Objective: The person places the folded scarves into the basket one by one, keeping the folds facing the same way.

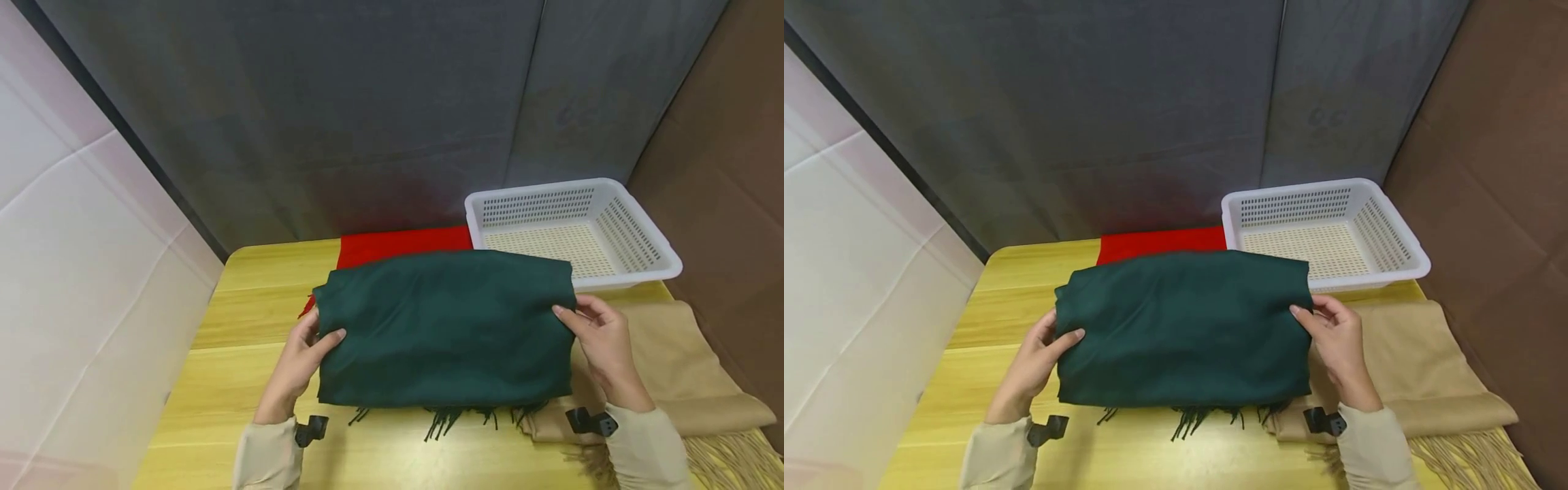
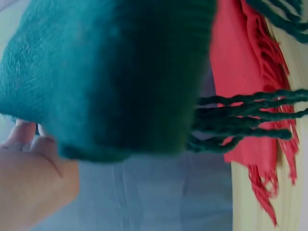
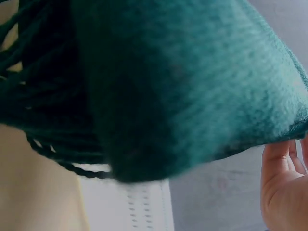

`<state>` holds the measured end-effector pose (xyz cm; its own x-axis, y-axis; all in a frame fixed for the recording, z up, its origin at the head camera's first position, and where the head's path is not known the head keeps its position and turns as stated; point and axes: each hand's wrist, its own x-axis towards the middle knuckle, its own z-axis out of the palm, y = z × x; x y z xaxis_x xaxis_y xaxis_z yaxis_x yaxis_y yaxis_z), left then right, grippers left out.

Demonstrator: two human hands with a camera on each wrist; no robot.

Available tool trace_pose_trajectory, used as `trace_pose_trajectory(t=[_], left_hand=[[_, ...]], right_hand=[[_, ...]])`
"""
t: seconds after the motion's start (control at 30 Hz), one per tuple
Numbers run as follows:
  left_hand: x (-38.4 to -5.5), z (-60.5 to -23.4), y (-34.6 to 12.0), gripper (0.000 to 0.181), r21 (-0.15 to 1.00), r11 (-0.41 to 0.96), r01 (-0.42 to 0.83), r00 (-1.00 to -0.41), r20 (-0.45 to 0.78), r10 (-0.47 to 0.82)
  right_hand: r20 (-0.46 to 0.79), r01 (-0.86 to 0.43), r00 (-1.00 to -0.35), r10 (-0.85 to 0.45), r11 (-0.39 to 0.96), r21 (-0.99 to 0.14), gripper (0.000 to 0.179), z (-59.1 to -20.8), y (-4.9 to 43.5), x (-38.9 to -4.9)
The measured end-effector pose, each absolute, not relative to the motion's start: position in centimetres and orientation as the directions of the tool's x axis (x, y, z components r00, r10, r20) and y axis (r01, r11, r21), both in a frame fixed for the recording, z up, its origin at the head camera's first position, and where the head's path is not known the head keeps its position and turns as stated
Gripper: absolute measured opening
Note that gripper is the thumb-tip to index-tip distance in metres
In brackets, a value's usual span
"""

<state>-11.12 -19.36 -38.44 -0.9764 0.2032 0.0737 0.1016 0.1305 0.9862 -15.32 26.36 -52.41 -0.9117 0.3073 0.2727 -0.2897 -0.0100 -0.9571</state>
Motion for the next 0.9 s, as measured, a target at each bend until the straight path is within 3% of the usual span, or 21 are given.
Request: trace_pose_trajectory(t=[0.13,0.33,0.5,0.63,0.8,0.9], left_hand=[[-12.1,-38.0,-18.1,0.047,0.988,0.119,0.096,-0.979,0.072,0.192],[-13.6,-37.5,-15.8,0.046,0.987,0.110,0.117,-0.977,0.095,0.192],[-14.8,-37.3,-14.2,0.045,0.990,0.068,0.125,-0.974,0.110,0.198],[-15.8,-37.1,-13.2,0.044,0.987,0.059,0.146,-0.973,0.133,0.191],[-16.8,-36.5,-12.0,0.040,0.978,0.084,0.191,-0.970,0.175,0.169],[-17.4,-36.0,-11.3,0.038,0.973,0.100,0.207,-0.968,0.189,0.168]], right_hand=[[0.329,-0.365,-0.906,0.266,-0.100,-0.925,0.033,-50.4,27.8,-16.0],[0.257,-0.342,-0.920,0.296,-0.290,-0.894,0.029,-45.7,29.1,-16.4],[0.221,-0.332,-0.908,0.356,-0.289,-0.898,0.033,-48.4,32.6,-19.2],[0.201,-0.313,-0.919,0.339,-0.316,-0.896,0.034,-48.4,34.1,-20.7],[0.179,-0.282,-0.925,0.334,-0.290,-0.915,0.030,-44.4,33.4,-21.0],[0.207,-0.278,-0.908,0.364,-0.156,-0.948,0.027,-40.6,31.7,-19.8]])
